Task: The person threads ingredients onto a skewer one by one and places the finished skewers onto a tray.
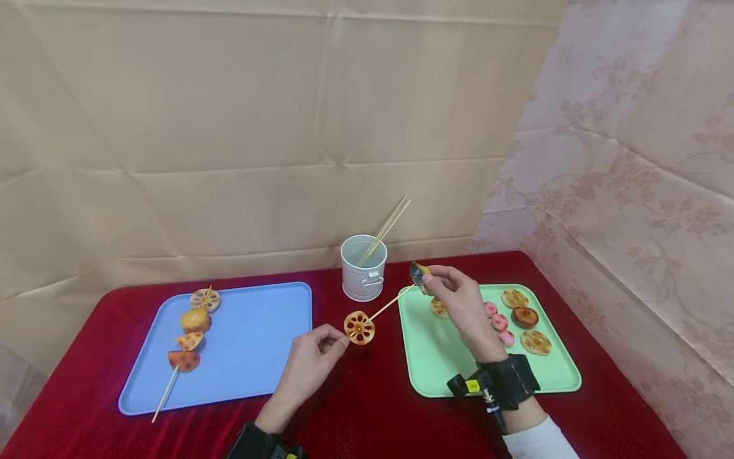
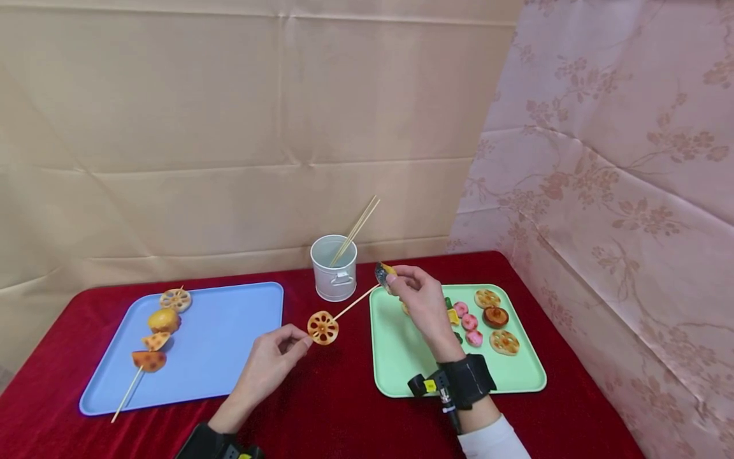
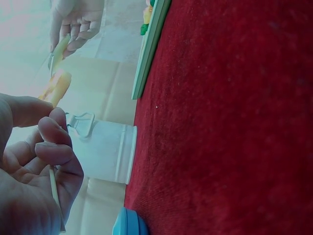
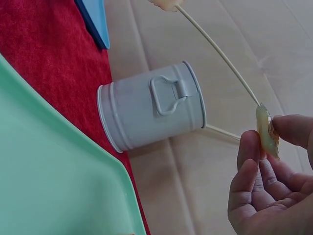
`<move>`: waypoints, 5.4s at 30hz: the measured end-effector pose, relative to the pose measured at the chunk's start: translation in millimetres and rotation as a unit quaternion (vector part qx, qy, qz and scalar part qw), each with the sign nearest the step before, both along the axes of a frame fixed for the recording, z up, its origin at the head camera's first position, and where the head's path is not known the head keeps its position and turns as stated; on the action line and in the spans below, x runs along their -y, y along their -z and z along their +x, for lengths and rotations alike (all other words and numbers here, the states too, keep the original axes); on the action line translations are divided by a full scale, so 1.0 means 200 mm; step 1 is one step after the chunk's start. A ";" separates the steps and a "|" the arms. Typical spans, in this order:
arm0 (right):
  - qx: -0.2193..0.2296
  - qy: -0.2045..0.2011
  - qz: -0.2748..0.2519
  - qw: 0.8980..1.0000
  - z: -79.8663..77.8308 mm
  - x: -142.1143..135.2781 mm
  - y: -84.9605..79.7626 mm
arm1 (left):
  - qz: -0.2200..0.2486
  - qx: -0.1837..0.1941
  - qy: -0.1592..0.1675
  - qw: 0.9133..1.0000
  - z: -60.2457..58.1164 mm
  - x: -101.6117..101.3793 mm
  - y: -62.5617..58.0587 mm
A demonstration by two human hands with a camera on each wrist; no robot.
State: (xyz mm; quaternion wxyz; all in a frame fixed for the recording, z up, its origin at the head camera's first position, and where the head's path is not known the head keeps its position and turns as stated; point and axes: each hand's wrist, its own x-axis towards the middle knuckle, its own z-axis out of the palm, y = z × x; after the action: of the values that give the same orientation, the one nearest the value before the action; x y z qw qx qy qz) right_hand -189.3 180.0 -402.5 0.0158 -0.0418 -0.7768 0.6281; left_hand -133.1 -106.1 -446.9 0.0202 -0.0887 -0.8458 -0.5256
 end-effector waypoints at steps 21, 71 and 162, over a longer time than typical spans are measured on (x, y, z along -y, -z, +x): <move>0.005 -0.028 -0.038 0.999 0.04 0.05 0.01 | -0.002 -0.018 0.005 1.000 0.00 0.01 0.00; 0.039 -0.136 -0.016 0.990 0.10 0.23 0.12 | -0.009 -0.008 0.016 1.000 0.00 0.01 -0.01; -0.130 -0.158 0.466 0.861 -0.06 -0.24 0.14 | -0.004 0.002 0.005 1.000 -0.01 0.04 0.00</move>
State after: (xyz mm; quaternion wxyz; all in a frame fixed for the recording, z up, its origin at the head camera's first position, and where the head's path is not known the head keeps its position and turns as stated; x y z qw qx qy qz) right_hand -202.1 227.4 -430.5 0.0345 0.1757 -0.9660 0.1866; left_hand -134.8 -113.5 -446.3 0.0156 -0.0923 -0.8475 -0.5224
